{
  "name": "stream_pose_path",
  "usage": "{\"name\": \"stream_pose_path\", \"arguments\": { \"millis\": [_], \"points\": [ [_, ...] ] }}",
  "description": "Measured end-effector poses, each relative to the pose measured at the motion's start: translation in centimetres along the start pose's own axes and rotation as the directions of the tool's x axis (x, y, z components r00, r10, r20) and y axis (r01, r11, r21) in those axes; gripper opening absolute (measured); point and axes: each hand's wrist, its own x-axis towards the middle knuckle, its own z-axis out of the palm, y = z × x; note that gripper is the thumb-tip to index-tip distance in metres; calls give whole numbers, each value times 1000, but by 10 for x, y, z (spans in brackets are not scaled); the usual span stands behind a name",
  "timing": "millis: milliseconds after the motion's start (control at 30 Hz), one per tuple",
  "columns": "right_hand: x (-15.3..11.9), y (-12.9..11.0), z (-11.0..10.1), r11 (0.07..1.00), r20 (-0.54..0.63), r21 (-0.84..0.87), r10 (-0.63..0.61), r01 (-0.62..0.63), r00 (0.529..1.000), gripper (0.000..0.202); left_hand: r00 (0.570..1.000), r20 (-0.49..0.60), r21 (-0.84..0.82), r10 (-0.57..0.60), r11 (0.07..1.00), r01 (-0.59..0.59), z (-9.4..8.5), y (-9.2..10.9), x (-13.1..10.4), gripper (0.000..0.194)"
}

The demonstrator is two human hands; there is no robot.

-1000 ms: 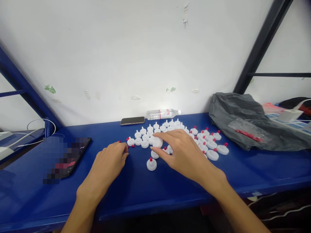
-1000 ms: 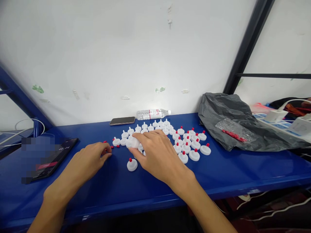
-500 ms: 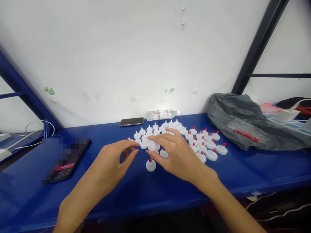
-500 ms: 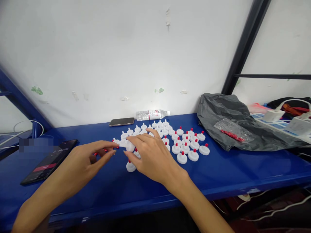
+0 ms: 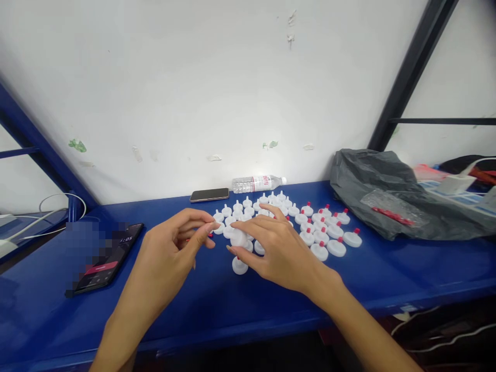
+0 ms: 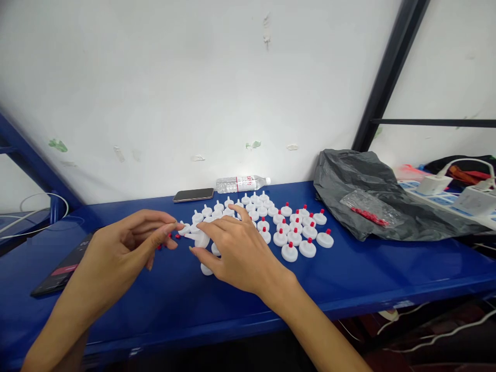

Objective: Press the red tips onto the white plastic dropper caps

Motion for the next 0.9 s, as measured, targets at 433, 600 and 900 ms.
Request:
{"name": "stream_pose_path", "arguments": {
  "millis": [433, 600, 900],
  "points": [
    [0, 0, 0, 996, -80, -15, -90, 89, 993, 28, 987, 162, -77, -8, 997, 21, 1, 5, 1, 24],
    [2, -1, -3, 982, -191, -5, -188, 191, 963, 25, 969, 243, -316, -44, 941, 122, -3, -1, 2, 28],
    [5, -7, -9, 977, -274, 6, -202, 211, 940, 18, 860, 507, -656, 60, 673, 341, 11, 5, -3, 52]
  ]
}}
